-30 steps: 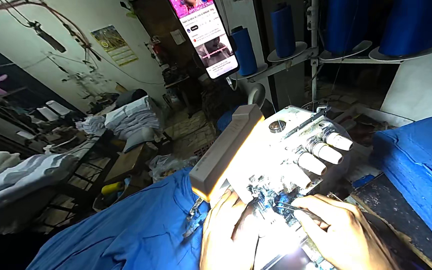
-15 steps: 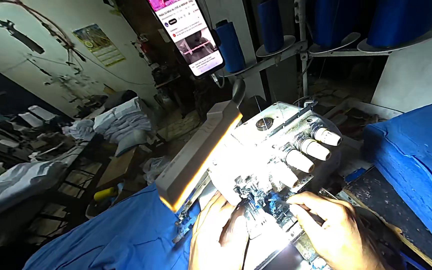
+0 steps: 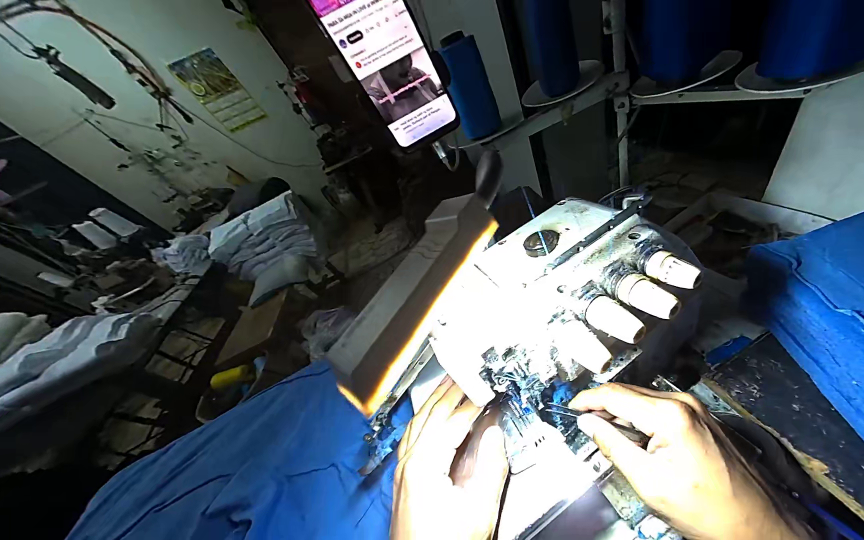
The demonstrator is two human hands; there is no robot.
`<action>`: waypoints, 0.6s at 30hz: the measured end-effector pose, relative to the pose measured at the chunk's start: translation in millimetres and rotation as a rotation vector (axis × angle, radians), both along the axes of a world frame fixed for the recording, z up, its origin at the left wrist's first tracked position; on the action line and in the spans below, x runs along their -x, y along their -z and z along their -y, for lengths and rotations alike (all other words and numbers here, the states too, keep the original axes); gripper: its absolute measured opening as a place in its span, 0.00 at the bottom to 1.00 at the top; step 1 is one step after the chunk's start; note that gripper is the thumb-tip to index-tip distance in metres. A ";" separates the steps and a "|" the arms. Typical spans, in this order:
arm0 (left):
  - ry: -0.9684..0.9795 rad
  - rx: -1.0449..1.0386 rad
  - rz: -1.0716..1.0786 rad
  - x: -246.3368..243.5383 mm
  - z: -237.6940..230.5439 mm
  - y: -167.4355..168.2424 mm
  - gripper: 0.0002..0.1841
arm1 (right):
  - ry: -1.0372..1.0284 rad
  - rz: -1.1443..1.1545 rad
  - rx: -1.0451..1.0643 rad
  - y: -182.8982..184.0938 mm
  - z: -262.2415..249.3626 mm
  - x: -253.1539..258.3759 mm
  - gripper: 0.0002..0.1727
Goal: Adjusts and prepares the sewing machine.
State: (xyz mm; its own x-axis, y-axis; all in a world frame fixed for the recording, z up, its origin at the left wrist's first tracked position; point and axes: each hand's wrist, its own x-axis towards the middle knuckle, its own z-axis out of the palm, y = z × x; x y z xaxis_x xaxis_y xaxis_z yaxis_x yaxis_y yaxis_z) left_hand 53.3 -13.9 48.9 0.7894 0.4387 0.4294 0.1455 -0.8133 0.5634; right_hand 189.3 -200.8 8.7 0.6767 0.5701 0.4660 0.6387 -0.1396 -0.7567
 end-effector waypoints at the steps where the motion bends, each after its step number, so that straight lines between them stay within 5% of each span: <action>1: 0.000 -0.007 0.010 -0.4 -0.6 1.4 0.15 | -0.030 -0.027 -0.001 0.3 -0.7 -2.0 0.10; 18: -0.032 -0.149 0.066 1.1 2.3 9.8 0.15 | -0.050 -0.259 -0.027 -1.2 -0.1 0.5 0.06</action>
State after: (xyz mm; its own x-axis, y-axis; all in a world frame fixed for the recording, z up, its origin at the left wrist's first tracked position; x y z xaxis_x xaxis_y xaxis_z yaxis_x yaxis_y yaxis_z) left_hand 52.3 -16.2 39.1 0.7443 0.3905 0.5418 0.1394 -0.8842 0.4458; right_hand 188.8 -200.7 10.0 0.7465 0.5956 0.2966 0.4292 -0.0905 -0.8986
